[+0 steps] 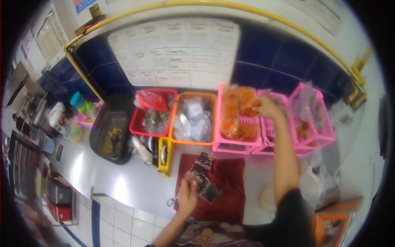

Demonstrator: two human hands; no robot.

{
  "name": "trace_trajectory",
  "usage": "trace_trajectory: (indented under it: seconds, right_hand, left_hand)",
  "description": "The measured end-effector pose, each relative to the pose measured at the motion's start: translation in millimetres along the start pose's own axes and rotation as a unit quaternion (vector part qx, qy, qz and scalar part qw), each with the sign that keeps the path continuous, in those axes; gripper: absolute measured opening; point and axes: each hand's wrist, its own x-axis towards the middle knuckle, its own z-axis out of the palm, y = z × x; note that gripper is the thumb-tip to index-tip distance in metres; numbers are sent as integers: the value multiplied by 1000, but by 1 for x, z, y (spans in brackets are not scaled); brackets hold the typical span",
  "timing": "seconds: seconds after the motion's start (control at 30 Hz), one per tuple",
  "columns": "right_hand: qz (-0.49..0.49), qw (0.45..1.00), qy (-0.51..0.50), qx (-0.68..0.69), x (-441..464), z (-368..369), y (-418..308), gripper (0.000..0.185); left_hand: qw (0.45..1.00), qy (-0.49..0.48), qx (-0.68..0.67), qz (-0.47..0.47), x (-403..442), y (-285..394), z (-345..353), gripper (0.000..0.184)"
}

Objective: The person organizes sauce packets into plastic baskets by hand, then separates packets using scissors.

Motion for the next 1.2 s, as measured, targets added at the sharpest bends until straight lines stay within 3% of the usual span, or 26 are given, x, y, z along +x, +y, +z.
trace_trajectory:
  seconds: [0.03, 0.1, 0.17, 0.2, 0.27, 0.3, 0.33, 0.4, 0.43, 0.47, 0.5, 0.53, 0.57, 0.63, 0.73, 0.77, 0.8, 0.83, 0.87, 0.93, 0.97, 1.0, 1.03, 1.07, 1.13, 1.2]
  right_hand:
    - [100, 978, -167, -75, 18, -1, 3, 27]
    - [102, 956, -236, -144, 51, 7, 28, 26]
    - [28, 913, -307, -267, 71, 21, 43, 31]
    - [58, 933, -245, -257, 71, 26, 37, 32]
    - [-45, 951, -29, -306, 60, 32, 21, 32]
    - [-176, 911, 128, -350, 46, 34, 6, 29]
    - [-148, 923, 153, -319, 32, 32, -20, 28]
    - [-113, 934, 177, -290, -6, 45, -67, 26]
    - [-64, 955, 204, -204, -31, 58, -88, 25]
    - [-16, 965, 232, -117, -57, 70, -103, 23]
    - [-31, 972, 224, -64, -80, 89, -101, 22]
    - [-47, 975, 216, -10, -104, 111, -93, 22]
    - [34, 987, 153, 34, -131, 128, -92, 19]
    - [31, 996, 79, 38, -182, 169, -72, 19]
    - [93, 991, 32, 96, -251, 218, -36, 21]
    - [94, 990, 35, 98, -267, 229, -26, 21]
    - [114, 993, -14, 30, -282, 239, -19, 25]
    - [136, 988, -62, -36, -293, 249, -12, 29]
    - [143, 988, -55, -30, -299, 261, -8, 29]
    - [27, 975, 13, -220, -299, 285, -9, 45]
    - [30, 976, 20, -216, -296, 292, -11, 45]
    - [37, 970, 16, -239, -290, 299, -14, 51]
    - [40, 964, 13, -263, -282, 304, -17, 58]
    - [36, 965, 17, -260, -273, 309, -19, 58]
    - [24, 962, -12, -271, -256, 317, -23, 60]
    - [31, 961, -33, -272, -239, 329, -19, 58]
  left_hand:
    - [1000, 11, -2, -5, 3, -6, -6, 28]
    - [999, -12, 9, -43, 0, -15, -16, 27]
    - [998, 6, 22, -52, 1, -30, -23, 27]
    - [998, 10, 35, -47, 1, -37, -28, 27]
    - [995, 13, 48, -91, 3, -47, -35, 27]
    - [992, 6, 54, -110, 9, -53, -36, 26]
    - [991, 7, 55, -120, 16, -65, -34, 26]
    - [974, -30, 220, -45, 31, -85, -26, 30]
    - [974, -35, 220, -46, 43, -81, -15, 30]
    - [942, -20, 336, -6, 58, -73, -1, 32]
    - [894, -3, 446, 37, 68, -67, 11, 33]
    - [894, -7, 445, 43, 75, -75, 18, 33]
    - [869, -15, 493, 27, 83, -92, 25, 34]
    - [841, -20, 541, 14, 95, -99, 29, 34]
    - [881, -25, 472, 26, 96, -91, 21, 26]
    - [924, -59, 377, 26, 96, -85, 18, 23]
    - [955, -95, 278, 25, 93, -82, 15, 20]
    - [953, -103, 283, 27, 91, -80, 10, 20]
    - [962, -79, 249, 75, 88, -80, 2, 19]
    - [966, -30, 196, 165, 85, -59, -14, 22]
    - [965, -36, 198, 170, 80, -40, -25, 22]
    - [999, -28, 41, -14, 75, -22, -38, 23]
    - [973, -16, -119, -196, 72, -12, -49, 24]
    - [975, -15, -117, -190, 68, -11, -60, 24]
    - [913, -6, -321, -251, 55, -15, -77, 32]
    - [883, -10, -361, -301, 38, -20, -85, 33]
